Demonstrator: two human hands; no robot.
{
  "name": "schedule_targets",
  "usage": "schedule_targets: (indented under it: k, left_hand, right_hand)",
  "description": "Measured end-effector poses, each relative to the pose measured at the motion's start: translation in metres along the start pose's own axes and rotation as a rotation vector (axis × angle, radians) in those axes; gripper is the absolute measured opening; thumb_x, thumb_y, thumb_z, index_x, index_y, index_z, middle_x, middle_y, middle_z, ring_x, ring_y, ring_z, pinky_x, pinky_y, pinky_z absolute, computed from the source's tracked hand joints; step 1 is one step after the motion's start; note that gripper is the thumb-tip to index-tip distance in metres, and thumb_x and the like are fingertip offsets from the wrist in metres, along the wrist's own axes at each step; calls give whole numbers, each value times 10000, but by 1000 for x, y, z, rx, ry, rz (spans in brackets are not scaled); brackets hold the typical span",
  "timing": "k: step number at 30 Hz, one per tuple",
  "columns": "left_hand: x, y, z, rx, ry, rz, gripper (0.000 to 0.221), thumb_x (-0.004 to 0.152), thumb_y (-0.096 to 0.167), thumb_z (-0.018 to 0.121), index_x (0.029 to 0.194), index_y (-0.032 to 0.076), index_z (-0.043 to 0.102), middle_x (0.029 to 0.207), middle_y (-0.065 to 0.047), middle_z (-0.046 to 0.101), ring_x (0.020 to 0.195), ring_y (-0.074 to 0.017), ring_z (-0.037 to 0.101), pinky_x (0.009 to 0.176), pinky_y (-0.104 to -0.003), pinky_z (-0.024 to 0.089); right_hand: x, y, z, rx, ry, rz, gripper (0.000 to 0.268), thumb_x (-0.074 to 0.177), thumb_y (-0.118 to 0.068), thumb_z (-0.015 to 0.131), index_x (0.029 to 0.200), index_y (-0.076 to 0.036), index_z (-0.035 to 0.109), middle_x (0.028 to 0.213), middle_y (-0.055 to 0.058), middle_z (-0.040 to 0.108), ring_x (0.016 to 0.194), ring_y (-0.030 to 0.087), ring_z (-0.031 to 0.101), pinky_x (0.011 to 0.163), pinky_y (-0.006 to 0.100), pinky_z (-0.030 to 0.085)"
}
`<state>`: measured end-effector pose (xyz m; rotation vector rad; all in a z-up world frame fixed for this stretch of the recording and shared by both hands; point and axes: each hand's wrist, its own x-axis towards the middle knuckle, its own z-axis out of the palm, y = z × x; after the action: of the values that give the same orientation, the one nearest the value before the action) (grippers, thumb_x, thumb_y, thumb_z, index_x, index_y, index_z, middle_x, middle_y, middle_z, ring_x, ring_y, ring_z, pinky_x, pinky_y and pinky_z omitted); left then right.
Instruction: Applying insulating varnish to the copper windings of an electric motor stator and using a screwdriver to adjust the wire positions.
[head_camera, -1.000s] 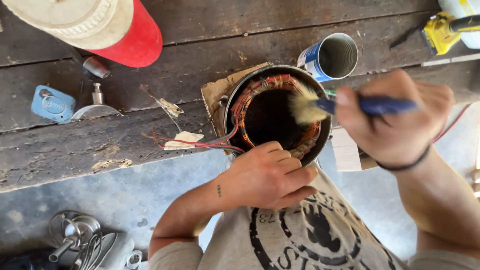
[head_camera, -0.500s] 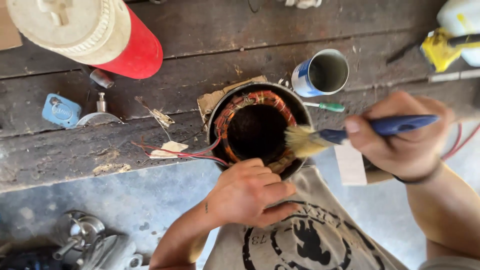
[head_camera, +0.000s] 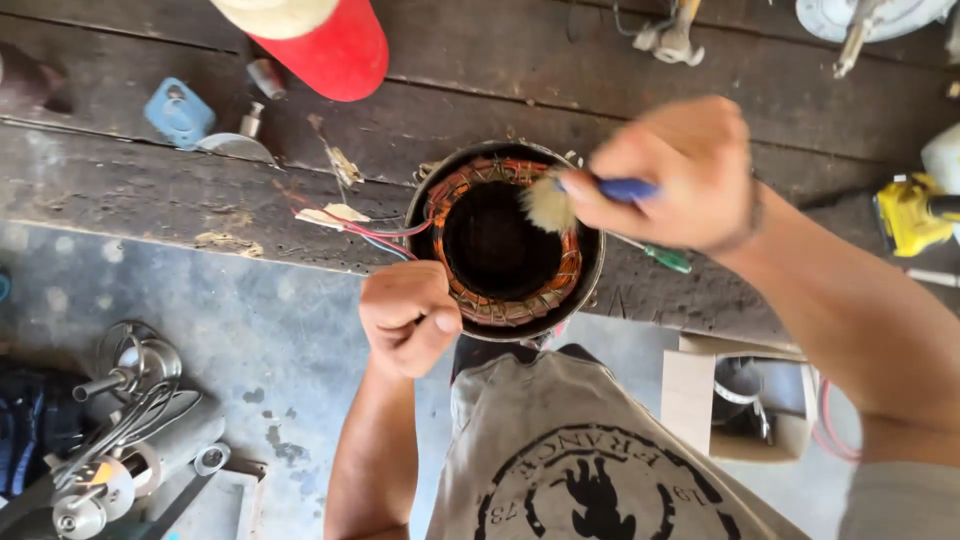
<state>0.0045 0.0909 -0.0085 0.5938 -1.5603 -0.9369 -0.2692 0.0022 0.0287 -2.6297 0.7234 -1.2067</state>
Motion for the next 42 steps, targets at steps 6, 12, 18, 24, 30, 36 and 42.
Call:
schedule_targets:
  k: [6,12,18,24,30,36,42]
  left_hand:
    - [3,0,0,23,-13,-5,494,1035,288,552,597,79,456,543,-8,407,478,-174,293,492,-343,236]
    - [12,-7,-9,7,-30,3,479,1054,303,527,623,96,498,563,2,378,484,-167,314,498,-365,220]
    - [-5,-41,-7,-99,-74,36,485,1054,235,513,576,159,490,446,68,365,361,-60,305,359,-251,197]
    - [31,-22,-17,-52,-181,53,218,811,27,573,599,76,560,486,-1,449,403,-146,328,453,-306,288]
    - [47,-18,-28,-24,-379,85,304,972,185,594,683,94,573,553,-3,468,439,-159,381,483,-323,288]
    - [49,-24,-42,-24,-515,116,296,995,205,625,728,100,557,572,-4,412,467,-182,381,500,-335,279]
    - [41,-32,-51,9,-536,195,281,982,215,662,737,118,565,602,15,402,496,-182,395,519,-321,317]
  right_hand:
    - [12,-24,-13,-105,-253,-8,417,1016,-335,665,626,-235,554,467,-66,512,404,111,499,366,277,318]
    - [24,5,13,-42,42,-82,268,1005,-191,712,793,-114,568,545,-30,544,431,104,500,388,281,361]
    - [9,-2,-2,43,75,-12,127,996,-164,661,919,-84,599,579,-28,593,420,87,498,344,271,352]
    - [24,-43,-12,-172,6,295,231,923,-172,714,774,-106,551,550,6,559,422,150,469,396,316,360]
    - [43,-51,0,-382,-53,198,269,962,-162,703,762,-119,528,539,-7,569,420,119,479,385,295,410]
    - [49,-59,14,-376,-30,220,224,945,-178,723,793,-107,575,552,14,632,422,131,557,354,287,415]
    - [44,-72,12,-476,-152,198,234,976,-164,697,786,-152,560,520,-27,592,389,85,498,328,252,362]
